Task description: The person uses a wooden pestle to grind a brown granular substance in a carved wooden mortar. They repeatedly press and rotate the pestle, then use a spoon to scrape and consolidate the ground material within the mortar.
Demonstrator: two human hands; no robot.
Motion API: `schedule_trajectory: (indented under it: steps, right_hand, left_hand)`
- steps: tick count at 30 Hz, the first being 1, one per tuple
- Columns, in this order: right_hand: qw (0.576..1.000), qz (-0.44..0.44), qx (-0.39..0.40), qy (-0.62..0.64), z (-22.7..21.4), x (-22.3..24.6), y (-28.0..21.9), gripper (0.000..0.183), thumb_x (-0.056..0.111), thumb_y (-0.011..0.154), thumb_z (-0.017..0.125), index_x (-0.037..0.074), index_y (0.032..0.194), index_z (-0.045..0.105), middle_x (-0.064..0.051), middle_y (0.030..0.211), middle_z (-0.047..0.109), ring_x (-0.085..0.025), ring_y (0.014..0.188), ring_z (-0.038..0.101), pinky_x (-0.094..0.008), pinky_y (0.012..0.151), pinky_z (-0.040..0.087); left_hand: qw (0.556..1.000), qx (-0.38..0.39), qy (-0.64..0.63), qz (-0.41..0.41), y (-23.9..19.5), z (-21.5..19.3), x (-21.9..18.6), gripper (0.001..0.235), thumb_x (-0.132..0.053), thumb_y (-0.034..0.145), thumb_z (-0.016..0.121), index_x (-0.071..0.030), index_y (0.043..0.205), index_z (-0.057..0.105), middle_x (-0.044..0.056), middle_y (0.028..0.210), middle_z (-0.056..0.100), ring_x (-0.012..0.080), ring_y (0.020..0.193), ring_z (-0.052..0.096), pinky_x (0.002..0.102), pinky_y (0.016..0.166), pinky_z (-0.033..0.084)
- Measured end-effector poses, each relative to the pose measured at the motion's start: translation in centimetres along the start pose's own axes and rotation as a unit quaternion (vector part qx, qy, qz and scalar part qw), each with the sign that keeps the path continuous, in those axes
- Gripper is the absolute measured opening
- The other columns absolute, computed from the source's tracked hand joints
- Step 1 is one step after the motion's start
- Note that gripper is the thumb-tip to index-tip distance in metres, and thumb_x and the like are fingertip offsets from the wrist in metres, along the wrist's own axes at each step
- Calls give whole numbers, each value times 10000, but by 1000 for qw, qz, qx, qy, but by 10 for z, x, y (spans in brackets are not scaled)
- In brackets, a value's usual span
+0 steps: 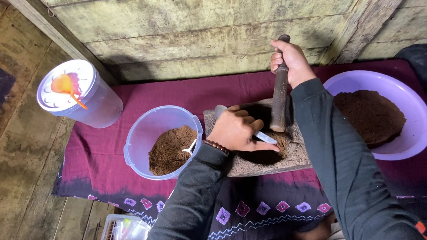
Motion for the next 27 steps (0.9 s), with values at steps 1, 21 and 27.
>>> schedule_trajectory:
  steps: [1, 21, 27]
  right_hand:
    - [1000, -1, 0, -4, 0, 0, 1, 265, 234, 946, 738, 121, 891, 505, 115, 620, 390, 9, 448, 445, -202, 420, 432]
    - [998, 19, 49, -28, -21, -10, 33, 272, 270, 1000, 714, 160, 893, 490, 144, 644, 344, 28, 468, 417, -168, 465, 397]
    - [998, 22, 58, -32, -25, -7, 42, 276, 275, 1016, 702, 164, 875, 492, 149, 642, 337, 41, 473, 419, -159, 472, 410]
  left_hand:
    - [1000, 29, -1, 2, -5, 4, 1, 519, -639, 859, 610, -191, 618, 507, -19, 491, 495, 191, 483, 553, 345, 592, 475]
    - [994, -65, 13, -90, -9, 5, 17, 398, -297, 1048, 473, -110, 714, 583, 54, 849, 527, 267, 771, 551, 390, 683, 385]
    - [935, 181, -7, -304, -21, 25, 28, 559, -397, 1019, 390, -83, 740, 759, 131, 898, 713, 350, 877, 704, 467, 829, 477]
Point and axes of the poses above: each hand's wrist, its own y-axis towards the middle knuckle, its own z-axis out of the palm, x = y × z, the point moved 1 cm from there along y, towards the middle knuckle
